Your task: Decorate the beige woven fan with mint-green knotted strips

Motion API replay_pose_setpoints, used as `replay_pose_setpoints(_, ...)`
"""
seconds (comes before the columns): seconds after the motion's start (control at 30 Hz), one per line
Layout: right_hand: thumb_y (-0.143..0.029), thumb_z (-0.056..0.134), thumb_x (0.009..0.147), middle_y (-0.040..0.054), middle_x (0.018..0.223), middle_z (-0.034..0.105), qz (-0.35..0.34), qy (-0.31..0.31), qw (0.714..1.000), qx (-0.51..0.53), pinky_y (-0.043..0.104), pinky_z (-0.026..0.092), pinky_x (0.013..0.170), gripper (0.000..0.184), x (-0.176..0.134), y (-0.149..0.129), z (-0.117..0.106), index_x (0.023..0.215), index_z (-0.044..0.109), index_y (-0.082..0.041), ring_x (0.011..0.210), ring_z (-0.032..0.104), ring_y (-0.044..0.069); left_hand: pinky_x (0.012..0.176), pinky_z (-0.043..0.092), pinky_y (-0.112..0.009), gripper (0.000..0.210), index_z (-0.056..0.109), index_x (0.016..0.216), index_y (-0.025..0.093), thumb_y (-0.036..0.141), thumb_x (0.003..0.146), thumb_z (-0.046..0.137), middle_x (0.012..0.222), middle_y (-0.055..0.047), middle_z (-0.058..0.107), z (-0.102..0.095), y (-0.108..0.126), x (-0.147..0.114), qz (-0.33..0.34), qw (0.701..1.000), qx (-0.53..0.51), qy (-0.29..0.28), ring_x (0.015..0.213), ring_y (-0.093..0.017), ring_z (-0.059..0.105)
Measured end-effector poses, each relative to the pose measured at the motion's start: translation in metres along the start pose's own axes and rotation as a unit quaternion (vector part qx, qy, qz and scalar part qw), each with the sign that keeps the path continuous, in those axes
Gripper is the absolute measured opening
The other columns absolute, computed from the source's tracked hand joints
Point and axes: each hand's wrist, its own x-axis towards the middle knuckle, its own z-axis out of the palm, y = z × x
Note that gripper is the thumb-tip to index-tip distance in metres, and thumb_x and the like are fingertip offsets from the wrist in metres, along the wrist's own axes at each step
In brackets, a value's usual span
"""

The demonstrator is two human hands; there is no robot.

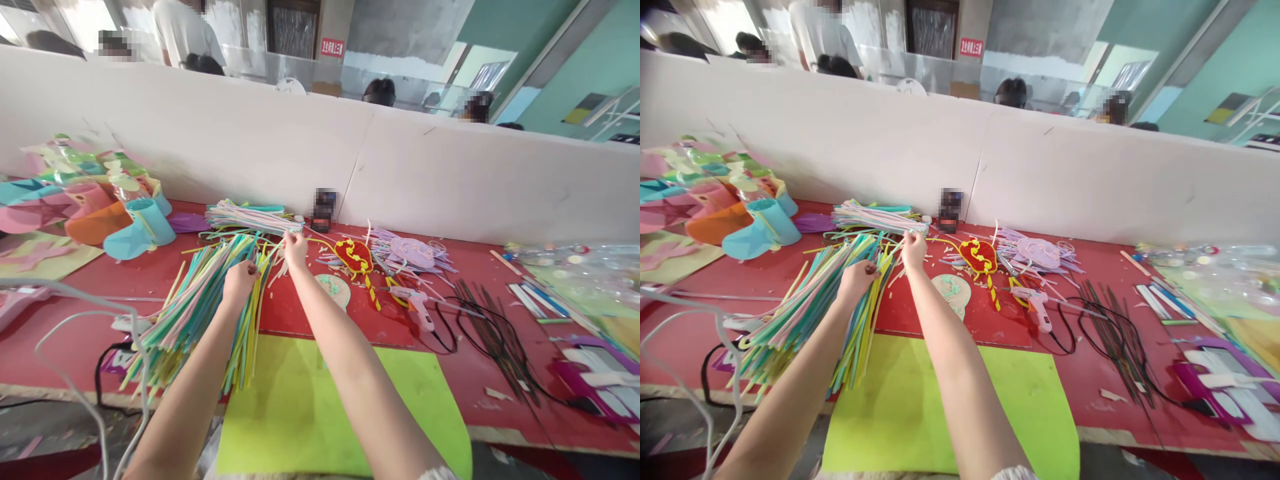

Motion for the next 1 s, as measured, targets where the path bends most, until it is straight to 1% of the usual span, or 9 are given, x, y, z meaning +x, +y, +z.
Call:
replay_pose_setpoints(0.17, -0.043, 0.044, 0.09, -0.0013, 0.065, 0.067, -0.021, 0.108, 0.982, 0.151, 0.02, 0.04, 0.042, 0.027, 0.044, -0.04, -0.077, 0.081, 0.051, -0.019, 0.044, 0.052, 0.008, 0.071, 0.045, -0.025, 0.015, 0.066, 0.085, 0.019, 0.025, 0.072, 0.063, 0.082, -0.004, 0.072, 0.001, -0.004, 0.005, 0.008, 1.0, 0.003, -0.012, 0.081, -0.019, 0.066)
replay_pose_setpoints(0.3, -0.045, 0.048, 0.087, 0.0008, 0.082, 0.073, -0.102, 0.138, 0.963, 0.208, 0.017, 0.04, 0.04, 0.024, 0.048, -0.083, -0.154, 0.086, 0.045, -0.021, 0.043, 0.052, 0.005, 0.075, 0.046, -0.027, 0.02, 0.066, 0.091, 0.018, 0.023, 0.072, 0.063, 0.087, -0.006, 0.071, -0.005, 0.002, 0.0, 0.007, 0.999, 0.031, -0.016, 0.084, -0.021, 0.066)
replay_pose_setpoints(0.43, -0.047, 0.05, 0.086, 0.005, 0.106, 0.07, -0.218, 0.09, 0.958, 0.162, 0.017, 0.041, 0.042, 0.025, 0.012, -0.111, -0.207, 0.093, 0.044, -0.023, 0.053, 0.061, 0.007, 0.088, 0.045, -0.034, 0.037, 0.063, 0.11, 0.017, 0.028, 0.075, 0.062, 0.113, -0.013, 0.063, -0.02, 0.03, -0.019, 0.037, 0.993, 0.056, 0.101, 0.104, -0.027, 0.06)
replay_pose_setpoints(0.5, -0.046, 0.053, 0.085, 0.0069, 0.114, 0.067, -0.228, 0.05, 0.966, 0.11, 0.018, 0.04, 0.041, 0.025, -0.014, -0.11, -0.219, 0.093, 0.045, -0.023, 0.053, 0.062, 0.008, 0.093, 0.043, -0.035, 0.033, 0.061, 0.113, 0.019, 0.03, 0.083, 0.052, 0.116, -0.012, 0.062, -0.022, 0.055, -0.034, 0.085, 0.985, 0.002, 0.151, 0.107, -0.026, 0.058)
replay_pose_setpoints(0.53, -0.044, 0.055, 0.085, 0.0077, 0.116, 0.066, -0.228, 0.028, 0.97, 0.077, 0.019, 0.039, 0.041, 0.024, -0.026, -0.105, -0.222, 0.092, 0.046, -0.023, 0.053, 0.062, 0.008, 0.093, 0.044, -0.034, 0.031, 0.062, 0.111, 0.02, 0.031, 0.086, 0.048, 0.113, -0.01, 0.064, -0.019, 0.07, -0.041, 0.115, 0.983, -0.044, 0.137, 0.103, -0.024, 0.06)
replay_pose_setpoints(0.67, -0.039, 0.053, 0.087, 0.0087, 0.12, 0.064, -0.205, -0.062, 0.975, -0.064, 0.026, 0.048, 0.051, 0.018, -0.068, -0.07, -0.222, 0.095, 0.051, -0.024, 0.056, 0.063, 0.012, 0.082, 0.049, -0.027, 0.037, 0.063, 0.108, 0.018, 0.041, 0.091, 0.041, 0.103, -0.008, 0.068, 0.014, 0.124, -0.069, 0.197, 0.936, -0.29, -0.034, 0.093, -0.02, 0.064)
replay_pose_setpoints(0.73, -0.036, 0.052, 0.088, 0.0071, 0.116, 0.067, -0.201, -0.117, 0.963, -0.133, 0.029, 0.052, 0.062, 0.015, -0.083, -0.05, -0.22, 0.098, 0.055, -0.025, 0.07, 0.067, 0.017, 0.081, 0.049, -0.029, 0.043, 0.065, 0.103, 0.015, 0.048, 0.089, 0.041, 0.099, -0.01, 0.069, 0.036, 0.143, -0.078, 0.18, 0.903, -0.379, -0.086, 0.092, -0.021, 0.064)
replay_pose_setpoints(0.87, -0.026, 0.051, 0.088, 0.0019, 0.096, 0.072, -0.207, -0.2, 0.927, -0.24, 0.028, 0.05, 0.071, 0.018, -0.102, -0.022, -0.217, 0.103, 0.06, -0.027, 0.084, 0.068, 0.019, 0.078, 0.05, -0.029, 0.037, 0.066, 0.09, 0.015, 0.048, 0.084, 0.05, 0.092, -0.008, 0.069, 0.064, 0.157, -0.084, 0.138, 0.862, -0.466, -0.142, 0.087, -0.02, 0.063)
replay_pose_setpoints(1.0, -0.025, 0.054, 0.086, -0.0001, 0.1, 0.071, -0.211, -0.227, 0.906, -0.289, 0.028, 0.049, 0.072, 0.029, -0.108, -0.011, -0.23, 0.113, 0.06, -0.032, 0.082, 0.068, 0.019, 0.072, 0.049, -0.026, 0.028, 0.061, 0.076, 0.016, 0.041, 0.083, 0.054, 0.076, -0.004, 0.065, 0.069, 0.15, -0.076, 0.123, 0.844, -0.494, -0.168, 0.074, -0.015, 0.062)
